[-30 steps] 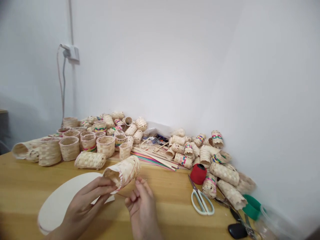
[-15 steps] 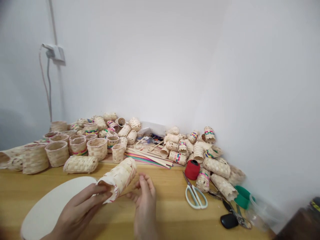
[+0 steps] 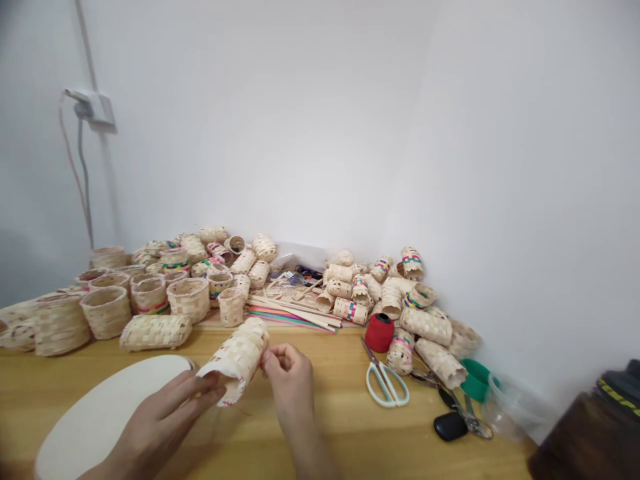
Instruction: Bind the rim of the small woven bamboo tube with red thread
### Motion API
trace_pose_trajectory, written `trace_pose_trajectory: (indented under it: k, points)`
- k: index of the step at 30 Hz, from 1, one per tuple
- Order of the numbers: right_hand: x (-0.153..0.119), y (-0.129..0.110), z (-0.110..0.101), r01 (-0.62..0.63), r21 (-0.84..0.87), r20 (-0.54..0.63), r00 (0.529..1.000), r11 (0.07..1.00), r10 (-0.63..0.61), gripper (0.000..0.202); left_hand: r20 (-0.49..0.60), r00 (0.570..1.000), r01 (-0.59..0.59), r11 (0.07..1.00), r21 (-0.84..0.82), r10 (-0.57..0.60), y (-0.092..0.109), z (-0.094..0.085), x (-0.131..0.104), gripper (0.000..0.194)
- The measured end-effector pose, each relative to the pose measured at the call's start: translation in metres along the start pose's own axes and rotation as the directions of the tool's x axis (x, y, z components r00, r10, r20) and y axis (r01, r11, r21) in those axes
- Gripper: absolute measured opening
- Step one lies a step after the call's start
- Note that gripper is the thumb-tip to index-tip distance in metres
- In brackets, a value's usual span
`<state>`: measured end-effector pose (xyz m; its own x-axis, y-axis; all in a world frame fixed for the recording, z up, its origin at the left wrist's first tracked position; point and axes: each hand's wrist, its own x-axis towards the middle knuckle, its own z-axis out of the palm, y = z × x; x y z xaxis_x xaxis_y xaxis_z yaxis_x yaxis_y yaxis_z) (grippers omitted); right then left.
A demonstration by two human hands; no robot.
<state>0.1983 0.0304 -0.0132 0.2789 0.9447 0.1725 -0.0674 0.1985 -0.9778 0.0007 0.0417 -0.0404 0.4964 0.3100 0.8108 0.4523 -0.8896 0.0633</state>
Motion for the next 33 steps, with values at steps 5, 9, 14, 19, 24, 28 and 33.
trace_pose_trajectory:
  k: [5, 9, 14, 19, 24, 28, 33]
  points:
    - [0.006, 0.006, -0.005, -0.095, 0.045, 0.03, 0.995, 0.994, 0.094, 0.025, -0.037, 0.994, -0.1, 0.995, -0.013, 0.099, -0.003, 0.005, -0.003, 0.031]
    - [0.007, 0.01, -0.008, -0.181, 0.06, 0.064, 0.982, 0.982, 0.177, 0.031, -0.017, 0.99, -0.139, 0.99, -0.032, 0.139, -0.003, 0.006, -0.003, 0.032]
    - [0.009, 0.015, -0.012, -0.24, 0.052, 0.115, 0.966, 0.97, 0.233, 0.032, 0.028, 0.985, -0.169, 0.985, -0.036, 0.17, -0.006, 0.005, -0.003, 0.034]
    - [0.01, 0.02, -0.014, -0.243, 0.089, 0.172, 0.959, 0.966, 0.225, 0.033, 0.044, 0.988, -0.144, 0.989, -0.025, 0.145, -0.006, 0.004, -0.001, 0.026]
    - [0.006, 0.018, -0.016, -0.284, 0.184, 0.258, 0.938, 0.941, 0.232, 0.041, 0.063, 0.996, -0.054, 0.997, -0.047, 0.057, -0.006, 0.003, 0.001, 0.027]
    - [0.003, 0.013, -0.016, -0.32, 0.239, 0.319, 0.918, 0.917, 0.238, 0.047, 0.108, 0.994, -0.002, 0.997, -0.076, 0.01, -0.009, 0.005, -0.003, 0.023]
    - [0.002, 0.012, -0.016, -0.312, 0.254, 0.292, 0.927, 0.916, 0.235, 0.043, 0.084, 0.996, 0.005, 0.997, -0.083, 0.002, -0.01, 0.006, -0.004, 0.023]
